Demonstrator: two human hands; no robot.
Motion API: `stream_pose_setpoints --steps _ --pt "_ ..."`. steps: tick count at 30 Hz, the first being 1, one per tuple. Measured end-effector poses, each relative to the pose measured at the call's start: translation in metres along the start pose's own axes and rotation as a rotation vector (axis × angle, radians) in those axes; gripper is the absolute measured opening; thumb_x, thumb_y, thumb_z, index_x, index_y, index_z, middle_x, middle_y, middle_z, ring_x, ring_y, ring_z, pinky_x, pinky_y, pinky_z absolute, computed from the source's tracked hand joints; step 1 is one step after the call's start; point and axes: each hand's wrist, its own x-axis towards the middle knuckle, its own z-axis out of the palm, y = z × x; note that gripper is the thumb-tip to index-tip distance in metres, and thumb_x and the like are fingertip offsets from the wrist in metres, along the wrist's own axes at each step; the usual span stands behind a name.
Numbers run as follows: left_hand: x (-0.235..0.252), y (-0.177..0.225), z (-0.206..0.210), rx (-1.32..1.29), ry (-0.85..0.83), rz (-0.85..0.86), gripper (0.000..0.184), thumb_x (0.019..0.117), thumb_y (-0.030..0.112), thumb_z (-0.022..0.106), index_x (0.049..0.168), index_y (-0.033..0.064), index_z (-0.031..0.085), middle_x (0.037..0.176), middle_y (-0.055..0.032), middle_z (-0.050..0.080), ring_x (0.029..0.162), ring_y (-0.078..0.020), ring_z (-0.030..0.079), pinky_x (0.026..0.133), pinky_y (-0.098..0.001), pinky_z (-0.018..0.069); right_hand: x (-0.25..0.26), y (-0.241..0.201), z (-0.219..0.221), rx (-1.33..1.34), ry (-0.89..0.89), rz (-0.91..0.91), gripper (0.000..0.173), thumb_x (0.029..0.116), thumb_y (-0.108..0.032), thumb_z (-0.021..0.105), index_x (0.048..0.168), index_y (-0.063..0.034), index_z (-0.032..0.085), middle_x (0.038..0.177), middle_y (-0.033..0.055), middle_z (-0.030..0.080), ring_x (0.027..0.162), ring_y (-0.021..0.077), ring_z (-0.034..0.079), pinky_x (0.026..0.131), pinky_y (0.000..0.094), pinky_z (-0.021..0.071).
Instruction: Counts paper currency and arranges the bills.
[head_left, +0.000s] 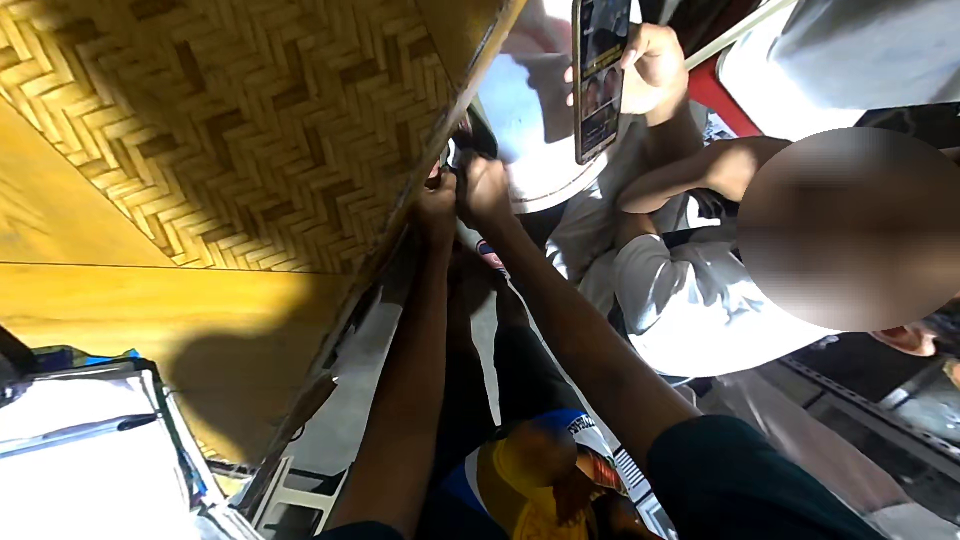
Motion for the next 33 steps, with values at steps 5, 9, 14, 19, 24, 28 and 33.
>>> stream_pose_setpoints --steps 5,9,14,19,24,28,33 --pt "0.005 -0.004 -0.007 0.011 -0.047 0.045 0.024 0.0950 0.007 0.065 0.112 -0.0099 0.069 0.109 -0.0235 0.071 0.100 -0.0224 0.068 0.090 -0.0331 0.0517 0.014 0.003 -0.014 0.216 0.154 0.062 0.036 0.0906 -0.006 0.065 0.126 -0.0004 0.068 0.107 0.0177 0.074 0.100 0.0340 0.072 0.088 0.0533 0.0551" --pt "0.004 -0.005 -0.010 0.021 -0.134 -0.033 0.030 0.0971 0.011 0.063 0.120 -0.0085 0.066 0.116 -0.0237 0.069 0.108 -0.0253 0.066 0.097 -0.0378 0.0503 0.000 0.010 -0.030 0.221 -0.072 0.005 0.032 0.0880 -0.006 0.069 0.120 0.0005 0.070 0.115 0.0223 0.069 0.110 0.0361 0.066 0.094 0.0534 0.0516" --pt "0.004 -0.005 -0.002 -0.037 -0.125 -0.027 0.025 0.0989 0.012 0.062 0.114 -0.0068 0.070 0.109 -0.0205 0.072 0.099 -0.0206 0.069 0.092 -0.0340 0.0527 0.003 0.004 -0.001 0.531 -0.054 0.083 0.027 0.1009 -0.005 0.056 0.125 0.0052 0.062 0.113 0.0227 0.068 0.107 0.0291 0.066 0.095 0.0455 0.0518" --pt "0.004 0.005 -0.017 0.013 -0.159 -0.131 0.032 0.1017 0.012 0.058 0.128 -0.0049 0.065 0.123 -0.0226 0.068 0.114 -0.0248 0.065 0.101 -0.0381 0.0487 0.021 0.016 0.014 0.515 -0.182 0.155 0.026 0.1022 -0.009 0.057 0.121 0.0081 0.064 0.111 0.0247 0.068 0.102 0.0309 0.065 0.092 0.0475 0.0514" --pt "-0.002 -0.002 -0.013 -0.005 -0.176 -0.129 0.030 0.1000 0.014 0.062 0.123 -0.0052 0.067 0.120 -0.0206 0.070 0.112 -0.0242 0.067 0.100 -0.0372 0.0509 0.025 -0.001 0.003 0.306 -0.226 0.269 0.033 0.0986 -0.010 0.063 0.126 0.0090 0.060 0.123 0.0279 0.064 0.119 0.0358 0.062 0.100 0.0497 0.0489" --pt "0.003 0.006 -0.020 -0.008 -0.215 -0.174 0.033 0.1032 0.014 0.057 0.127 -0.0077 0.063 0.122 -0.0241 0.067 0.114 -0.0273 0.065 0.101 -0.0405 0.0488 0.033 0.010 0.020 0.733 -0.291 0.154 0.023 0.1032 0.000 0.049 0.121 0.0118 0.058 0.111 0.0195 0.062 0.098 0.0166 0.059 0.087 0.0302 0.0501" --pt "0.008 -0.008 -0.020 0.021 -0.248 -0.254 0.040 0.1053 0.021 0.058 0.133 -0.0072 0.059 0.128 -0.0254 0.064 0.121 -0.0311 0.062 0.109 -0.0456 0.0458 0.014 -0.006 -0.015 0.609 -0.394 0.237 0.032 0.1110 -0.016 0.039 0.121 0.0037 0.062 0.116 0.0175 0.063 0.104 0.0220 0.059 0.092 0.0401 0.0486"
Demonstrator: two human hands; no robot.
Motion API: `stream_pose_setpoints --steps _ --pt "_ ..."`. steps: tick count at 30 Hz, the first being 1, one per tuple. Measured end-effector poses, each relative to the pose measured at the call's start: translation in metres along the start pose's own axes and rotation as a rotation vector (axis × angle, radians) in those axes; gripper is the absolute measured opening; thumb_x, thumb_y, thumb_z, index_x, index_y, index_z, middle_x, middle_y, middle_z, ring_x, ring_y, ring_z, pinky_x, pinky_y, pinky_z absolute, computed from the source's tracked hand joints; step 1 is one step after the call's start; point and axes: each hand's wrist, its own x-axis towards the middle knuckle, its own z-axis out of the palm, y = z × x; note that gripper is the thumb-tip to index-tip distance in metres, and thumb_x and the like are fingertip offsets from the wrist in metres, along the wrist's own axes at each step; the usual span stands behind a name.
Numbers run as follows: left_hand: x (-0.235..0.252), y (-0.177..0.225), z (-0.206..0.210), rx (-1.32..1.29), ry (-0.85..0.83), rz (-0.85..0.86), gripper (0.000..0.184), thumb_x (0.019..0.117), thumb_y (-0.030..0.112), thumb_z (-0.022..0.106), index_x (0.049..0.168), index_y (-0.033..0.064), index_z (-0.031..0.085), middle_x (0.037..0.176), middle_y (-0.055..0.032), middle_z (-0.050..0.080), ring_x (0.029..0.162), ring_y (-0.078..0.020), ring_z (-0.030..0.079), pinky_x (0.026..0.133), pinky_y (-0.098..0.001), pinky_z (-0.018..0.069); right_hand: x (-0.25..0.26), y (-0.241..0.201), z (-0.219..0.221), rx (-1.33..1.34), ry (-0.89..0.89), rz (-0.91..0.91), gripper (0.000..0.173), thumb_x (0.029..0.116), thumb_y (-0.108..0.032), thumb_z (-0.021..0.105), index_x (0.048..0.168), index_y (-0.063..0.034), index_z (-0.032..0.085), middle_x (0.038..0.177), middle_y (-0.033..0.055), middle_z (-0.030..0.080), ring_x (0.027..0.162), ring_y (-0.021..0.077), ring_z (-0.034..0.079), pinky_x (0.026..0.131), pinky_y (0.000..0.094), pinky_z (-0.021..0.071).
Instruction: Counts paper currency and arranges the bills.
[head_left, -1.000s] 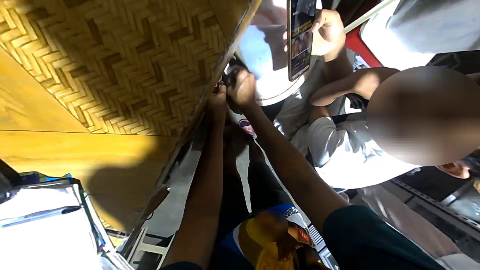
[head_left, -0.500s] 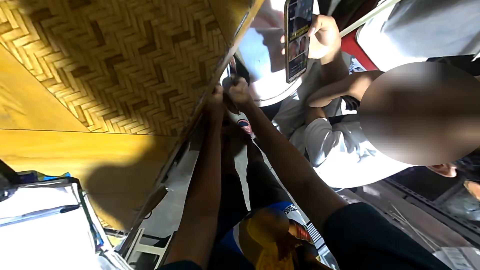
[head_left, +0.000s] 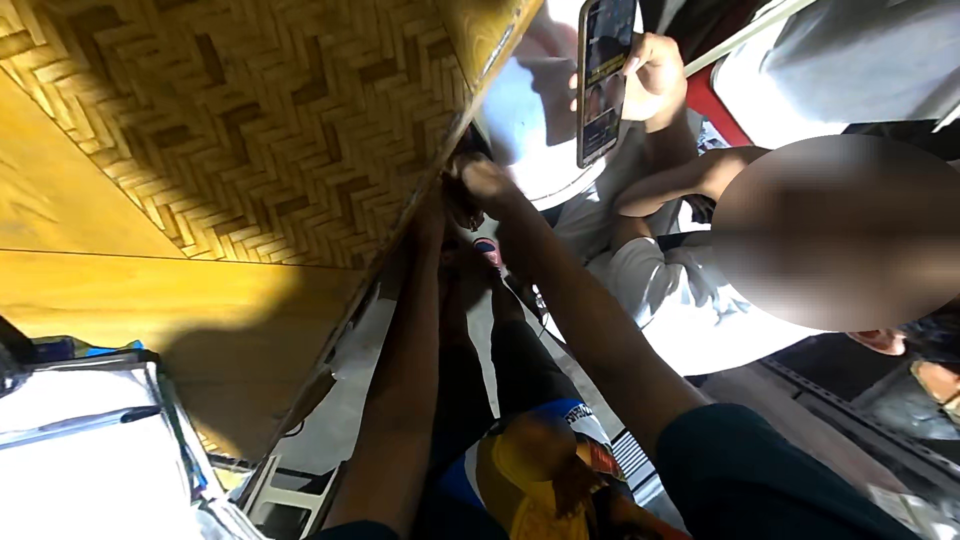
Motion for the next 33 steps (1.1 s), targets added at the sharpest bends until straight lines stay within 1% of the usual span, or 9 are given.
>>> stream_pose_setpoints --steps 3,7,9,12,15,21,25,29,33 --pt "0.001 0.001 0.003 -0.024 0.012 0.025 0.035 0.1036 0.019 0.060 0.129 -0.0035 0.064 0.125 -0.0217 0.067 0.116 -0.0265 0.065 0.105 -0.0417 0.0479 0.016 0.020 -0.002 -0.571 0.027 -0.204 0.026 0.1025 -0.015 0.059 0.118 0.0021 0.071 0.122 0.0241 0.068 0.119 0.0365 0.064 0.103 0.0520 0.0482" --pt "0.000 0.007 0.001 0.017 0.004 0.057 0.034 0.1033 0.015 0.058 0.130 -0.0054 0.062 0.123 -0.0231 0.067 0.113 -0.0269 0.065 0.102 -0.0420 0.0491 0.033 0.040 0.017 -0.809 0.581 -0.397 0.043 0.0835 -0.024 0.076 0.121 -0.0039 0.073 0.136 0.0391 0.050 0.124 0.0516 0.050 0.096 0.0507 0.0492" --pt "0.001 0.005 0.005 -0.012 0.046 0.100 0.034 0.1005 0.013 0.060 0.128 -0.0077 0.061 0.122 -0.0230 0.067 0.112 -0.0250 0.065 0.100 -0.0391 0.0498 0.038 0.035 0.016 -0.725 0.511 -0.271 0.043 0.0915 -0.017 0.070 0.132 -0.0040 0.067 0.145 0.0367 0.044 0.130 0.0476 0.050 0.103 0.0472 0.0476" --pt "0.002 0.009 0.009 -0.003 0.035 0.125 0.038 0.0994 0.013 0.061 0.131 -0.0077 0.059 0.123 -0.0226 0.066 0.111 -0.0245 0.065 0.098 -0.0382 0.0500 0.038 0.021 0.006 -0.578 0.285 -0.161 0.031 0.1024 -0.011 0.057 0.125 0.0093 0.063 0.131 0.0295 0.063 0.125 0.0385 0.062 0.105 0.0485 0.0484" --pt "0.006 0.015 0.007 0.095 -0.018 0.145 0.044 0.1008 0.015 0.062 0.137 -0.0094 0.055 0.127 -0.0268 0.065 0.118 -0.0323 0.064 0.104 -0.0434 0.0478 0.039 0.009 0.003 -0.693 0.126 -0.105 0.033 0.1043 -0.008 0.053 0.130 0.0117 0.058 0.133 0.0289 0.061 0.129 0.0387 0.059 0.108 0.0483 0.0458" --pt "0.018 0.024 -0.006 0.276 -0.192 -0.026 0.043 0.1034 0.007 0.052 0.145 -0.0025 0.049 0.139 -0.0271 0.058 0.130 -0.0371 0.057 0.109 -0.0500 0.0434 0.024 0.007 -0.013 -0.767 0.270 -0.089 0.030 0.1045 -0.005 0.049 0.125 0.0115 0.062 0.128 0.0299 0.064 0.123 0.0428 0.062 0.102 0.0527 0.0499" --pt "0.017 0.022 0.004 0.280 -0.097 0.144 0.036 0.0994 0.004 0.054 0.135 -0.0021 0.061 0.132 -0.0226 0.065 0.126 -0.0318 0.062 0.108 -0.0460 0.0457 0.008 0.024 -0.033 -0.610 0.357 -0.070 0.030 0.0997 -0.013 0.062 0.121 0.0059 0.068 0.124 0.0272 0.067 0.119 0.0414 0.064 0.102 0.0547 0.0497" --pt "0.012 0.058 0.005 0.355 -0.153 0.133 0.044 0.1062 0.008 0.043 0.149 0.0002 0.048 0.143 -0.0228 0.058 0.135 -0.0329 0.055 0.113 -0.0473 0.0408 0.006 0.034 -0.037 -0.428 0.446 -0.340 0.029 0.0904 -0.006 0.066 0.118 -0.0031 0.076 0.113 0.0199 0.075 0.108 0.0355 0.070 0.097 0.0521 0.0522" --pt "0.014 0.078 0.002 0.432 -0.145 0.098 0.043 0.1094 0.014 0.041 0.148 -0.0033 0.047 0.146 -0.0256 0.053 0.140 -0.0324 0.050 0.117 -0.0450 0.0355 -0.011 0.019 -0.037 -0.180 0.548 -0.522 0.035 0.0851 0.006 0.061 0.116 -0.0016 0.076 0.108 0.0155 0.076 0.095 0.0259 0.073 0.085 0.0446 0.0570"
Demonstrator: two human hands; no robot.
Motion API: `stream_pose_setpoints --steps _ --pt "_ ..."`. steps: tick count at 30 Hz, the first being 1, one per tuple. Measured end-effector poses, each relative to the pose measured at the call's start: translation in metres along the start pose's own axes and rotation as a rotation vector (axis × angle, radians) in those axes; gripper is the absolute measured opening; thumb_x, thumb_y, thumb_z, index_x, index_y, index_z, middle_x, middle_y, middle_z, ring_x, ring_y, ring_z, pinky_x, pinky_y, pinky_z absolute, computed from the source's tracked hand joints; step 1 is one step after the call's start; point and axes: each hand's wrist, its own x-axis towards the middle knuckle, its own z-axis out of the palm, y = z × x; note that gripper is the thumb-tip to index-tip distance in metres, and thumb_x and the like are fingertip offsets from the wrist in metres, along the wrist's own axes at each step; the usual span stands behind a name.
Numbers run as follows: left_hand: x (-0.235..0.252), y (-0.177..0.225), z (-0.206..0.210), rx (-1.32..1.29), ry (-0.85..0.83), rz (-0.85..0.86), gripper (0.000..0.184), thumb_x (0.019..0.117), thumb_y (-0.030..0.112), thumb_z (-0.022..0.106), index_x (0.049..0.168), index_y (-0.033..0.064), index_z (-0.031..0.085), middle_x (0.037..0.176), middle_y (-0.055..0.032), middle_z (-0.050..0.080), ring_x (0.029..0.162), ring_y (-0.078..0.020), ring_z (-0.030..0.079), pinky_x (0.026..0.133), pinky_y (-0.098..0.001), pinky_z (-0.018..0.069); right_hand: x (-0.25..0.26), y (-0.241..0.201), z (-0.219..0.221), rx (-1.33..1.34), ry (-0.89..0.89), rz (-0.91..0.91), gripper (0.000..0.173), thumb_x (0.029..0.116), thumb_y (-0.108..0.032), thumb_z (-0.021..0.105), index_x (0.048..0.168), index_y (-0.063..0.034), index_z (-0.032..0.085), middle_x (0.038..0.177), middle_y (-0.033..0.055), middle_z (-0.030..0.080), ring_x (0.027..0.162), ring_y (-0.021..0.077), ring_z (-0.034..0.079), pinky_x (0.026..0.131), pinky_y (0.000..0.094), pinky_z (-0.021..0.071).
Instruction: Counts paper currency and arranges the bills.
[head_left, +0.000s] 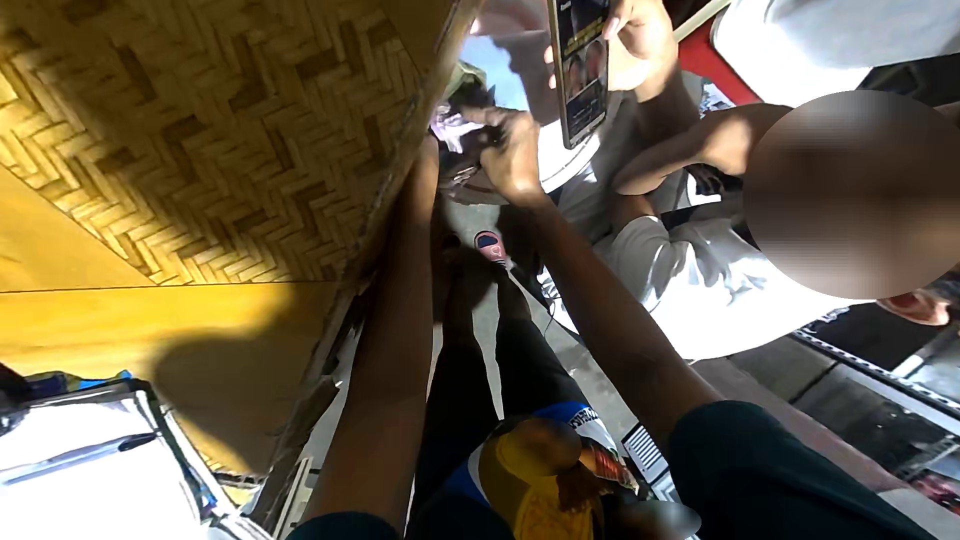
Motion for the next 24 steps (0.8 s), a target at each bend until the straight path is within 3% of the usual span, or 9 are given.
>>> stream_pose_setpoints --steps 1,4,8,10,12,16,20,22,24 --pt "0.000 0.002 -0.003 0.009 -0.032 -0.033 0.043 0.1103 0.015 0.039 0.148 -0.0050 0.046 0.146 -0.0275 0.052 0.139 -0.0343 0.050 0.116 -0.0463 0.0356 -0.004 -0.001 -0.007 0.069 0.047 -0.011 0.034 0.0862 0.007 0.061 0.116 -0.0006 0.076 0.108 0.0149 0.076 0.091 0.0221 0.073 0.081 0.0409 0.0589" --pt "0.010 -0.008 -0.001 0.023 -0.054 -0.101 0.048 0.1128 0.025 0.036 0.148 -0.0074 0.045 0.148 -0.0297 0.050 0.141 -0.0369 0.047 0.118 -0.0480 0.0335 -0.028 0.005 -0.042 0.146 0.046 -0.001 0.033 0.0882 0.006 0.061 0.118 0.0010 0.074 0.112 0.0146 0.075 0.090 0.0166 0.072 0.082 0.0360 0.0587" --pt "0.009 -0.012 -0.001 0.040 0.029 0.004 0.046 0.1130 0.021 0.034 0.147 -0.0078 0.045 0.151 -0.0282 0.048 0.144 -0.0338 0.044 0.119 -0.0427 0.0309 -0.074 0.036 -0.067 0.112 -0.119 0.097 0.025 0.0938 0.003 0.062 0.116 0.0037 0.074 0.110 0.0162 0.076 0.097 0.0178 0.073 0.093 0.0394 0.0573" --pt "0.007 0.000 -0.002 0.046 0.055 -0.013 0.048 0.1131 0.023 0.033 0.149 -0.0066 0.045 0.153 -0.0274 0.046 0.146 -0.0337 0.042 0.121 -0.0439 0.0285 -0.094 0.046 -0.066 0.113 -0.139 0.175 0.021 0.0946 0.002 0.060 0.111 0.0060 0.073 0.096 0.0141 0.073 0.079 0.0113 0.068 0.077 0.0319 0.0578" --pt "0.006 0.007 0.002 -0.004 0.073 -0.040 0.047 0.1122 0.024 0.037 0.148 -0.0042 0.047 0.149 -0.0264 0.050 0.143 -0.0344 0.045 0.119 -0.0470 0.0314 -0.110 0.053 -0.064 0.142 -0.146 0.225 0.021 0.0960 0.003 0.058 0.111 0.0078 0.072 0.093 0.0146 0.072 0.074 0.0093 0.065 0.072 0.0283 0.0570" --pt "0.006 -0.013 0.012 -0.012 0.095 0.077 0.043 0.1074 0.009 0.041 0.149 0.0003 0.050 0.144 -0.0254 0.057 0.135 -0.0369 0.054 0.113 -0.0492 0.0404 -0.128 0.070 -0.059 0.201 -0.137 0.246 0.025 0.0929 0.007 0.056 0.113 0.0089 0.071 0.100 0.0176 0.073 0.081 0.0140 0.068 0.076 0.0325 0.0579" --pt "-0.003 -0.018 0.006 0.117 0.083 0.106 0.051 0.1058 0.003 0.043 0.155 -0.0073 0.033 0.150 -0.0310 0.047 0.141 -0.0394 0.048 0.116 -0.0472 0.0359 -0.131 0.081 -0.057 0.155 -0.188 0.226 0.022 0.0916 0.003 0.063 0.112 0.0074 0.071 0.104 0.0194 0.072 0.090 0.0222 0.070 0.084 0.0401 0.0577" --pt "-0.001 -0.019 0.004 0.164 0.067 0.183 0.047 0.1025 -0.002 0.043 0.149 -0.0055 0.042 0.147 -0.0306 0.050 0.137 -0.0402 0.051 0.113 -0.0491 0.0393 -0.128 0.082 -0.057 0.086 -0.199 0.214 0.020 0.0911 0.001 0.065 0.108 0.0070 0.073 0.101 0.0203 0.071 0.087 0.0266 0.069 0.082 0.0446 0.0567" --pt "0.001 -0.013 0.002 0.235 0.000 0.233 0.036 0.0993 -0.008 0.043 0.131 -0.0058 0.060 0.143 -0.0303 0.053 0.132 -0.0411 0.055 0.109 -0.0503 0.0429 -0.126 0.081 -0.058 0.031 -0.211 0.213 0.016 0.0905 0.001 0.065 0.102 0.0073 0.073 0.098 0.0219 0.070 0.088 0.0311 0.068 0.082 0.0489 0.0554"
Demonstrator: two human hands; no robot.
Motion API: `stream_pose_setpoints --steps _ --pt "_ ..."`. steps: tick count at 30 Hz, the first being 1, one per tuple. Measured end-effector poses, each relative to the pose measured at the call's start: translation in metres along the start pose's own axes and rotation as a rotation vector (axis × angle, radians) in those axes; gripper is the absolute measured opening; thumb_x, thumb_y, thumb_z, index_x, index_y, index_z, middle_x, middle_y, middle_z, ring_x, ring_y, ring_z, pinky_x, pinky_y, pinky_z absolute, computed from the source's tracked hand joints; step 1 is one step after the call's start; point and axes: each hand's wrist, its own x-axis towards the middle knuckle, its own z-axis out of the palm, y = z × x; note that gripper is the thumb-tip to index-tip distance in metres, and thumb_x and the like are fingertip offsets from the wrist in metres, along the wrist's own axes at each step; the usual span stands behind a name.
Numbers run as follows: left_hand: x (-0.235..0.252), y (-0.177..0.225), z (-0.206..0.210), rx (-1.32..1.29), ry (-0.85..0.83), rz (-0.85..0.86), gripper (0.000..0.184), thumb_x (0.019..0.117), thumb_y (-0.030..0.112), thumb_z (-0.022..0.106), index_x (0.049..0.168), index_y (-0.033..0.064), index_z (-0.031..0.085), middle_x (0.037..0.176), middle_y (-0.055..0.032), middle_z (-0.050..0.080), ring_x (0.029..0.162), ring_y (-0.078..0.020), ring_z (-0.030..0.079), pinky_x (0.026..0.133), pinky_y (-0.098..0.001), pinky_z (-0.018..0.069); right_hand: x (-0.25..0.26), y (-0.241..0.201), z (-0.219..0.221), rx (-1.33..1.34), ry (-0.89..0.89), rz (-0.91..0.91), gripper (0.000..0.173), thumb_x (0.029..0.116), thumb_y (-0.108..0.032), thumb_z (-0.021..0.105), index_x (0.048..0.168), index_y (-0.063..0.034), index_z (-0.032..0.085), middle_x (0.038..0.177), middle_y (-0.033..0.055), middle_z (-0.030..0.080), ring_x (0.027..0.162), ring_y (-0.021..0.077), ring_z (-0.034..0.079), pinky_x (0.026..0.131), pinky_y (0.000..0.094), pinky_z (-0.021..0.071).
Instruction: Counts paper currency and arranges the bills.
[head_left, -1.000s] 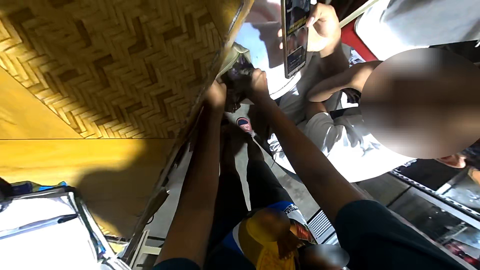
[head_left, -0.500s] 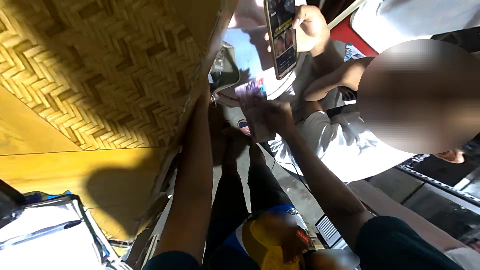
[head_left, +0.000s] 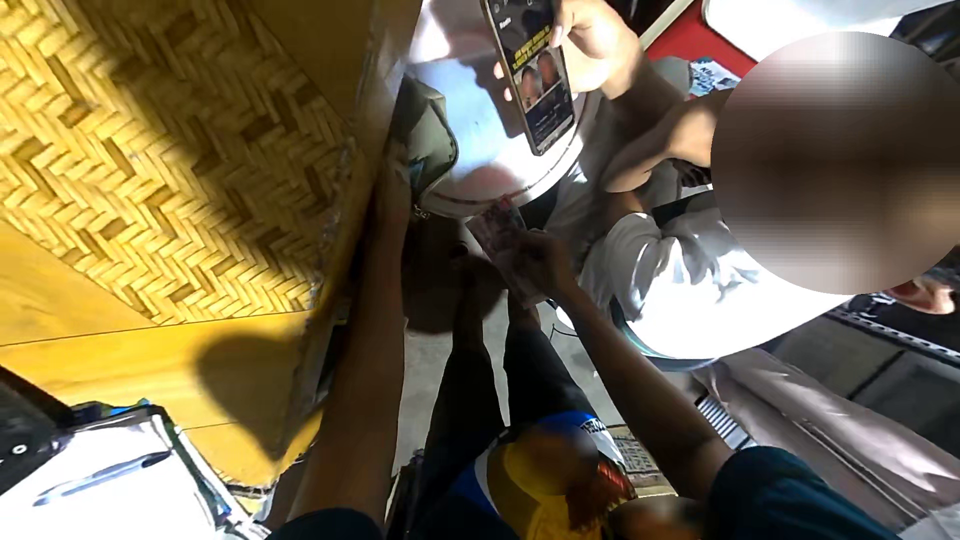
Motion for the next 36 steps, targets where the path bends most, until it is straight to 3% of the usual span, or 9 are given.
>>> stream_pose_setpoints --steps 5,7,10,13,16,22,29,34,36 --pt "0.016 0.020 0.011 0.237 -0.182 -0.153 0.039 0.1057 0.011 0.048 0.137 -0.0109 0.054 0.156 -0.0325 0.037 0.143 -0.0443 0.042 0.116 -0.0528 0.0369 0.003 -0.004 0.000 -0.037 -0.019 0.031 0.016 0.0916 -0.002 0.066 0.104 0.0055 0.074 0.100 0.0223 0.070 0.092 0.0343 0.068 0.084 0.0530 0.0544" --pt "0.029 0.022 0.025 0.320 -0.161 -0.152 0.056 0.0991 0.022 0.065 0.141 -0.0104 0.049 0.162 -0.0304 0.027 0.148 -0.0443 0.034 0.116 -0.0545 0.0367 0.000 -0.006 0.000 -0.047 -0.019 0.054 0.018 0.0912 -0.003 0.068 0.106 0.0037 0.075 0.103 0.0218 0.071 0.094 0.0348 0.069 0.085 0.0538 0.0550" --pt "0.039 0.020 0.049 0.425 -0.017 0.005 0.086 0.0808 0.003 0.077 0.154 -0.0066 0.035 0.169 -0.0263 0.008 0.157 -0.0435 0.009 0.117 -0.0695 0.0168 -0.005 -0.006 -0.004 -0.066 -0.061 0.126 0.018 0.0927 -0.003 0.067 0.107 0.0039 0.074 0.107 0.0221 0.070 0.097 0.0358 0.068 0.088 0.0549 0.0538" --pt "0.049 0.009 0.070 0.675 0.018 0.201 0.084 0.0839 -0.010 0.066 0.160 0.0048 0.032 0.173 -0.0146 -0.001 0.159 -0.0384 0.001 0.117 -0.0741 0.0046 -0.007 -0.001 -0.008 -0.070 -0.056 0.146 0.015 0.0932 -0.004 0.067 0.102 0.0063 0.073 0.105 0.0235 0.069 0.096 0.0367 0.068 0.087 0.0559 0.0537" --pt "0.051 -0.001 0.077 0.745 -0.016 0.267 0.077 0.0877 -0.003 0.065 0.158 0.0035 0.035 0.173 -0.0158 -0.003 0.159 -0.0379 -0.004 0.116 -0.0775 0.0028 -0.012 0.005 -0.013 -0.075 -0.007 0.098 0.016 0.0916 -0.001 0.067 0.104 0.0067 0.074 0.106 0.0254 0.070 0.098 0.0389 0.069 0.088 0.0567 0.0537" --pt "0.058 0.011 0.064 0.677 -0.127 0.018 0.053 0.0841 0.000 0.072 0.134 -0.0103 0.057 0.167 -0.0308 0.010 0.155 -0.0513 0.004 0.115 -0.0792 0.0032 -0.015 0.018 -0.018 -0.050 0.006 0.155 0.021 0.0937 -0.005 0.067 0.112 0.0035 0.074 0.110 0.0243 0.070 0.102 0.0371 0.068 0.093 0.0552 0.0530" --pt "0.058 0.003 0.055 0.597 -0.160 -0.099 0.063 0.0919 0.006 0.067 0.149 -0.0056 0.045 0.167 -0.0302 0.011 0.156 -0.0474 0.007 0.116 -0.0778 0.0081 -0.020 0.019 -0.018 0.048 0.148 0.114 0.021 0.0930 -0.003 0.067 0.111 0.0007 0.076 0.107 0.0223 0.070 0.098 0.0333 0.068 0.090 0.0507 0.0545" --pt "0.034 0.020 0.024 0.137 -0.111 -0.189 0.041 0.1028 0.024 0.058 0.130 -0.0076 0.061 0.143 -0.0310 0.052 0.137 -0.0430 0.048 0.113 -0.0583 0.0375 -0.022 0.019 -0.018 0.087 0.263 0.058 0.025 0.0941 0.004 0.060 0.114 0.0019 0.075 0.108 0.0219 0.071 0.098 0.0304 0.069 0.090 0.0465 0.0554" --pt "0.019 0.019 0.017 -0.027 -0.045 -0.139 0.037 0.1033 0.024 0.059 0.121 -0.0068 0.067 0.142 -0.0304 0.054 0.133 -0.0403 0.052 0.113 -0.0527 0.0389 -0.024 0.016 -0.019 0.100 0.319 0.033 0.026 0.0940 0.005 0.059 0.114 0.0029 0.075 0.109 0.0229 0.071 0.098 0.0298 0.069 0.089 0.0438 0.0556"
